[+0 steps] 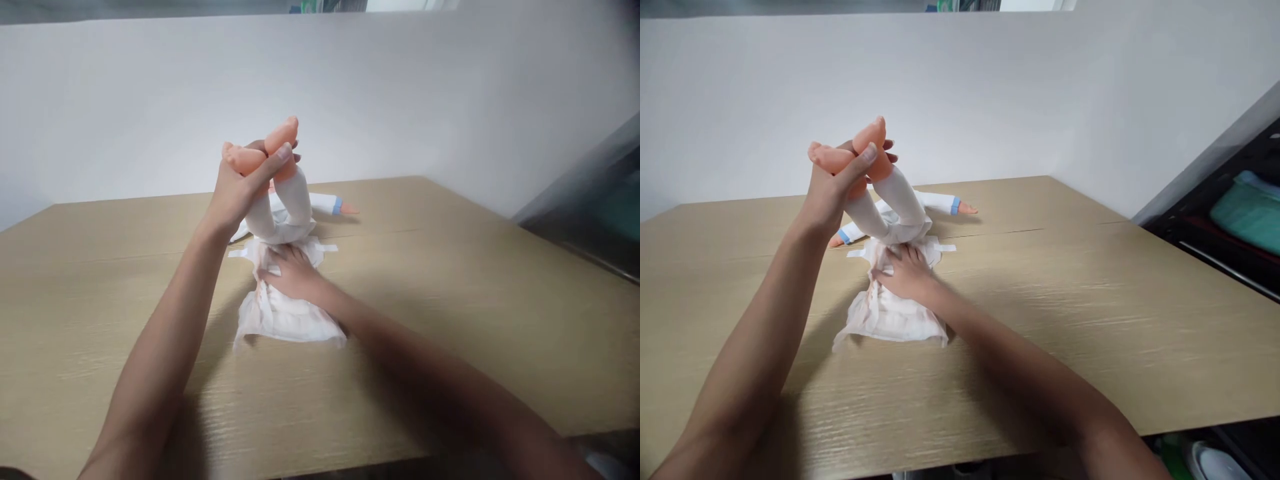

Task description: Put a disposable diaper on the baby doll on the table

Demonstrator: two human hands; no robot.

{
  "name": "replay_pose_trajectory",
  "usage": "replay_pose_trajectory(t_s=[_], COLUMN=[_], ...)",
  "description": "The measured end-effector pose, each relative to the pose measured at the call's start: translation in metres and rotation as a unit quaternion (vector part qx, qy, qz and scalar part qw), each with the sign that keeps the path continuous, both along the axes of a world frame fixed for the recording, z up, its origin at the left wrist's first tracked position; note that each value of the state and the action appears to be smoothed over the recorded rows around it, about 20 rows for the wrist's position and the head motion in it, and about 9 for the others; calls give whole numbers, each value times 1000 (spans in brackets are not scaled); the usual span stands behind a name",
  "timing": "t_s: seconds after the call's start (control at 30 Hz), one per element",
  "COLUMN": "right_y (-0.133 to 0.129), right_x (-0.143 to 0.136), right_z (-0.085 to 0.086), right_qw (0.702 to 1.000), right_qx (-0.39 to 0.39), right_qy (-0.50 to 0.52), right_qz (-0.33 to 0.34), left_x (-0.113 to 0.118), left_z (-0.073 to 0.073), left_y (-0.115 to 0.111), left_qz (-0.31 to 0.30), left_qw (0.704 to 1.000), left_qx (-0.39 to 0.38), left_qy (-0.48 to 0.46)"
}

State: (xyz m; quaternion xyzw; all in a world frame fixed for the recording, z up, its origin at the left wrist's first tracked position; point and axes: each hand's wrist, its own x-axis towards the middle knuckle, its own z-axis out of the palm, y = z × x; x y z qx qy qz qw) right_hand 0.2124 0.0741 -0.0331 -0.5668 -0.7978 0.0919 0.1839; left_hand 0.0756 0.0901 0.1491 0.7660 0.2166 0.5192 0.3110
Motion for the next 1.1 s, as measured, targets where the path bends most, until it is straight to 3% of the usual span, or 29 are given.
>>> replay_pose_trajectory(t_s=[0.2,0.37,0.77,1.1], right_y=[1,-5,5,3], right_x=[2,3,-4,-5], right_z=[1,9,8,7], right_qw=[1000,998,996,998], right_qx=[14,54,-55,-34], right_qy=[-16,-13,-48,-57], right_qz=[17,18,43,21], left_x=[1,1,1,0], left_z=[0,1,1,1], left_y=[0,-3,-3,1], left_qz=[44,10,-6,9], left_qw=[998,1000,1000,1000], left_qx=[-30,-14,5,5], left_qy=[29,-11,-15,20])
